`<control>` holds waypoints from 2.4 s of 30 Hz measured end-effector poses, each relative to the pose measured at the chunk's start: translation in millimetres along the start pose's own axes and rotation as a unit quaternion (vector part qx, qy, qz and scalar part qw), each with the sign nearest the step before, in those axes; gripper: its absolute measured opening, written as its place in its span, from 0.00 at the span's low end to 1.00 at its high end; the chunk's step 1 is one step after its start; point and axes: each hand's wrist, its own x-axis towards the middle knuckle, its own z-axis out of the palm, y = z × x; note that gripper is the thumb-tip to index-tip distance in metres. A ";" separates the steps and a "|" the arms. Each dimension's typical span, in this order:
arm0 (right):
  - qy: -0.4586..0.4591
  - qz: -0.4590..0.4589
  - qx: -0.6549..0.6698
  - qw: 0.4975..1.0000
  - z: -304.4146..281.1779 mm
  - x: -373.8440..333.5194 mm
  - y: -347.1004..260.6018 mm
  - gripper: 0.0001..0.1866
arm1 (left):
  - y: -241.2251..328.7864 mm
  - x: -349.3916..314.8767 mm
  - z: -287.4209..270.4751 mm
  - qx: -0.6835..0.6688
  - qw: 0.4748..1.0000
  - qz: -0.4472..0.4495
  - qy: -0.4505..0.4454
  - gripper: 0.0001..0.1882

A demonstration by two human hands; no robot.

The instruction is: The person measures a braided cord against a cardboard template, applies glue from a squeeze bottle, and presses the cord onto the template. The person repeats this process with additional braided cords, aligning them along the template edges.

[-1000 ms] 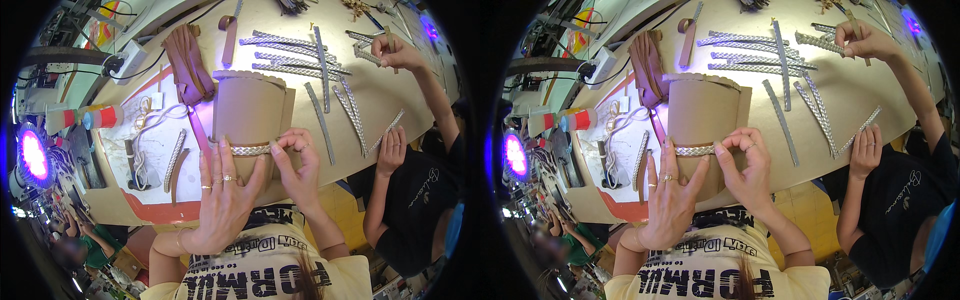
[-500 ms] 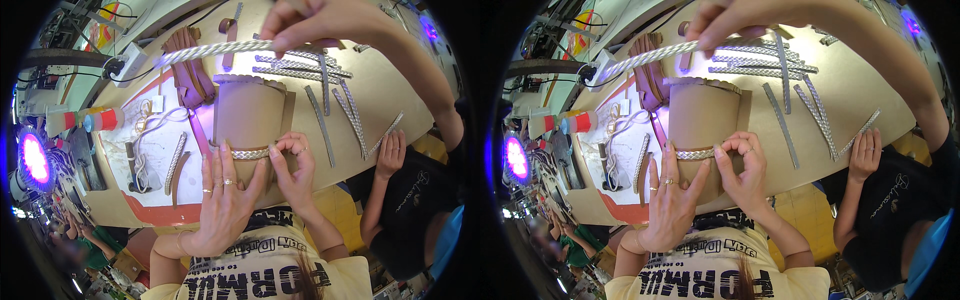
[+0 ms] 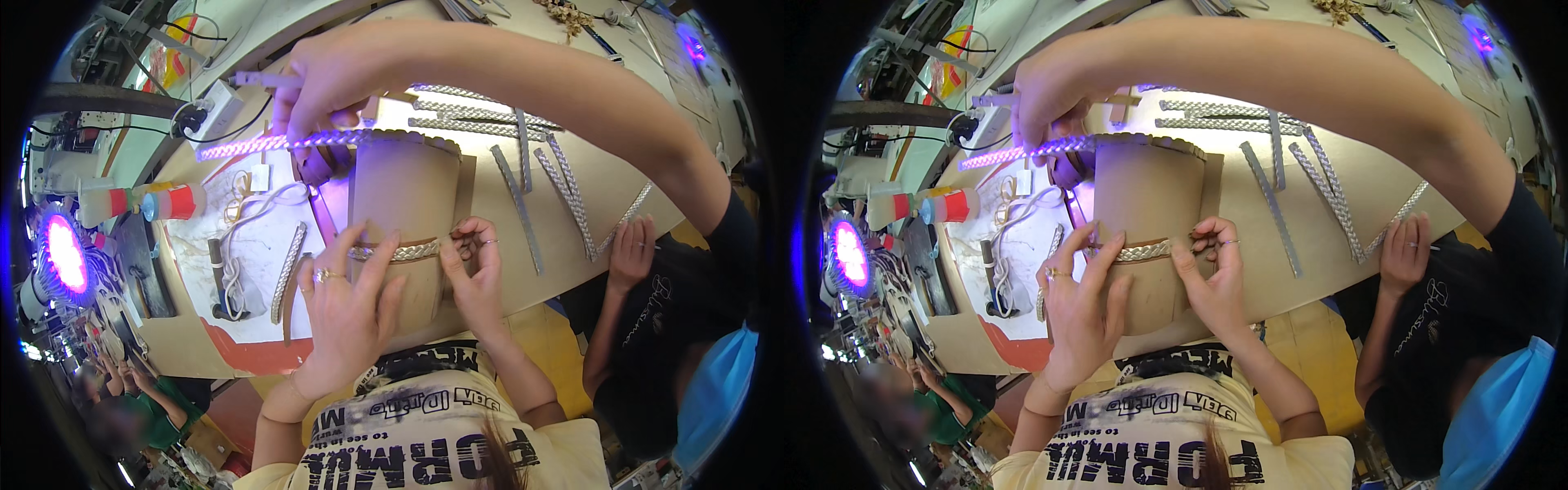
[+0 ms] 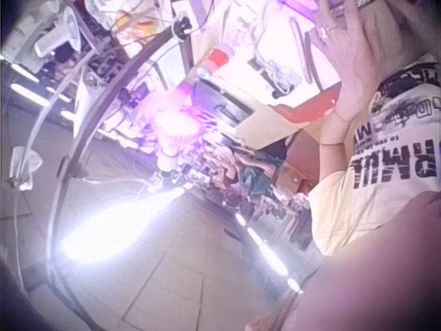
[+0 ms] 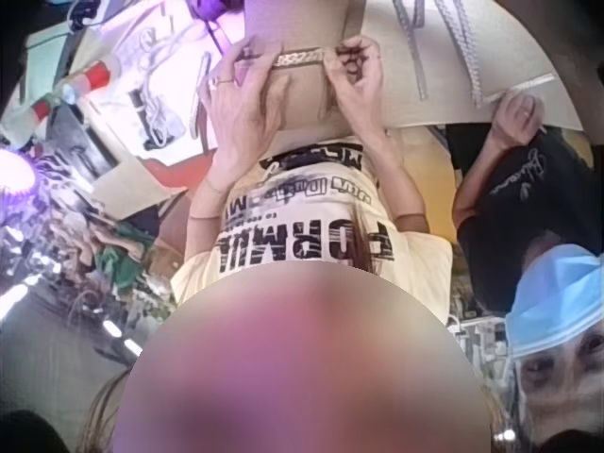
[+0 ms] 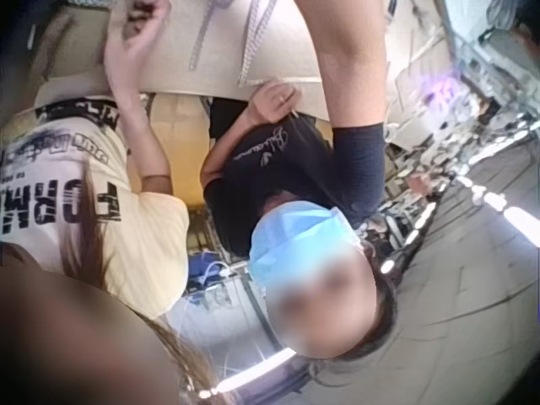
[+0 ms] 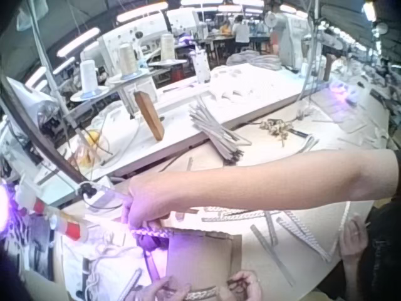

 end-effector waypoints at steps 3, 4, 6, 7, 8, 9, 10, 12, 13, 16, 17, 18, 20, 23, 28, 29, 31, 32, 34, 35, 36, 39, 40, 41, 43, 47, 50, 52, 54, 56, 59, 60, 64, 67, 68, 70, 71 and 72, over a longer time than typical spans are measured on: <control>0.001 0.028 0.026 0.999 -6.0 0.5 -6.7 0.09 | -7.7 3.5 6.5 -0.087 0.993 0.024 0.080 0.16; -0.005 0.026 0.019 0.999 -8.8 0.1 -10.6 0.08 | -9.9 2.3 6.6 -0.099 0.992 0.010 0.073 0.15; -0.035 -0.047 -0.037 0.998 -9.5 -0.3 -17.6 0.11 | -13.1 -1.4 5.1 -0.125 0.989 -0.003 0.075 0.12; -0.055 -0.085 -0.056 0.993 -9.1 -1.8 -22.2 0.12 | -14.6 -3.8 3.2 -0.138 0.987 0.006 0.083 0.12; -0.073 -0.135 -0.068 0.986 -7.9 -3.2 -27.4 0.14 | -16.5 -5.3 1.5 -0.152 0.984 0.015 0.095 0.12; -0.090 -0.128 -0.072 0.985 -5.2 -6.4 -32.9 0.19 | -18.6 -7.0 -0.7 -0.165 0.980 0.019 0.107 0.12; -0.128 -0.133 -0.059 0.981 -3.0 -6.0 -38.9 0.21 | -19.6 -9.7 -3.3 -0.205 0.973 0.009 0.105 0.12; -0.205 -0.151 -0.028 0.967 3.7 -4.6 -51.9 0.25 | -21.9 -14.9 -9.1 -0.275 0.956 -0.013 0.105 0.12; -0.218 -0.166 -0.052 0.960 8.7 -2.8 -58.5 0.21 | -23.6 -16.8 -12.1 -0.296 0.950 -0.024 0.094 0.12; -0.253 -0.167 -0.034 0.952 28.7 2.4 -75.5 0.13 | -27.7 -24.1 -20.4 -0.344 0.933 -0.048 0.089 0.12; -0.255 -0.173 -0.039 0.951 35.5 3.3 -80.7 0.10 | -28.0 -26.3 -21.7 -0.362 0.925 -0.062 0.101 0.12; -0.254 -0.185 -0.046 0.948 42.0 4.1 -85.5 0.07 | -29.2 -28.6 -23.5 -0.365 0.922 -0.074 0.110 0.12; -0.263 -0.202 -0.065 0.941 51.5 2.9 -94.3 0.05 | -33.2 -33.2 -28.3 -0.379 0.915 -0.073 0.115 0.12; -0.259 -0.200 -0.121 0.937 61.7 -1.3 -101.5 0.04 | -36.5 -40.1 -35.1 -0.370 0.917 -0.075 0.128 0.12; -0.239 -0.190 -0.069 0.950 70.7 -1.9 -106.2 0.05 | -43.8 -45.7 -48.6 -0.497 0.856 -0.134 0.053 0.11; -0.217 -0.168 -0.024 0.961 71.0 0.5 -108.1 0.05 | -47.8 -47.2 -53.0 -0.544 0.822 -0.167 0.004 0.10; -0.185 -0.127 0.006 0.975 71.2 6.0 -112.5 0.05 | -55.8 -47.9 -60.3 -0.592 0.787 -0.169 -0.029 0.10; -0.169 -0.119 0.031 0.978 71.4 7.8 -114.0 0.05 | -59.1 -48.3 -63.5 -0.595 0.790 -0.144 -0.017 0.10; -0.206 -0.140 -0.020 0.968 72.8 9.6 -115.0 0.07 | -63.0 -48.5 -69.2 -0.555 0.821 -0.136 0.004 0.10; -0.208 -0.146 -0.028 0.967 73.4 9.3 -114.4 0.09 | -63.7 -50.0 -72.3 -0.513 0.845 -0.154 0.011 0.09; -0.203 -0.193 -0.046 0.959 73.8 9.0 -113.5 0.10 | -64.2 -50.2 -74.7 -0.475 0.865 -0.161 0.025 0.08; -0.216 -0.168 -0.053 0.961 74.8 9.0 -110.4 0.14 | -70.5 -48.2 -83.6 -0.498 0.855 -0.143 -0.007 0.09; -0.226 -0.201 -0.032 0.953 75.0 9.6 -110.4 0.15 | -74.7 -46.8 -87.5 -0.508 0.850 -0.135 -0.027 0.09; -0.199 -0.179 -0.043 0.963 75.4 10.5 -111.4 0.17 | -80.2 -44.4 -92.1 -0.479 0.871 -0.102 -0.049 0.09; -0.267 -0.172 -0.094 0.944 75.5 13.4 -118.6 0.24 | -92.4 -41.3 -104.1 -0.403 0.908 -0.050 -0.099 0.09; -0.375 -0.352 -0.333 0.790 81.9 17.1 -138.9 0.33 | -99.5 -39.9 -128.3 -0.298 0.942 0.054 -0.143 0.09; -0.521 -0.300 -0.370 0.709 93.4 8.6 -137.6 0.25 | -99.0 -36.0 -139.6 -0.262 0.948 0.112 -0.142 0.11; -0.577 -0.157 -0.365 0.714 99.8 3.5 -131.1 0.19 | -104.4 -39.3 -142.3 -0.262 0.959 0.075 -0.083 0.12; -0.513 -0.021 -0.286 0.809 103.0 -2.9 -121.9 0.14 | -114.1 -45.6 -137.3 -0.289 0.953 0.054 0.076 0.12; -0.494 0.026 -0.129 0.860 103.2 -8.8 -113.2 0.11 | -128.6 -42.7 -125.6 -0.370 0.874 -0.042 0.312 0.19; -0.476 0.052 -0.050 0.876 106.8 -12.9 -101.3 0.11 | -126.7 -48.5 -92.0 -0.584 0.756 -0.021 0.295 0.27; -0.473 0.057 -0.056 0.877 108.0 -13.6 -98.1 0.12 | -122.1 -53.2 -82.2 -0.620 0.750 -0.042 0.227 0.30; -0.483 0.089 -0.047 0.870 114.1 -21.8 -83.9 0.14 | -102.0 -60.3 -66.3 -0.736 0.647 -0.062 0.190 0.23; -0.477 0.124 -0.061 0.868 117.5 -27.5 -76.3 0.15 | -99.4 -56.5 -74.4 -0.695 0.670 -0.110 0.236 0.17; -0.477 0.126 -0.058 0.868 118.2 -29.5 -74.5 0.15 | -99.9 -55.1 -77.5 -0.688 0.675 -0.101 0.247 0.16; -0.479 0.130 -0.055 0.866 119.2 -33.4 -72.2 0.16 | -100.4 -52.9 -81.2 -0.663 0.698 -0.101 0.250 0.16; -0.481 0.130 -0.054 0.865 119.3 -35.7 -71.5 0.17 | -101.0 -52.1 -82.0 -0.652 0.709 -0.106 0.248 0.16; -0.483 0.131 -0.054 0.864 119.3 -37.7 -71.2 0.17 | -101.8 -50.9 -82.3 -0.654 0.703 -0.101 0.259 0.16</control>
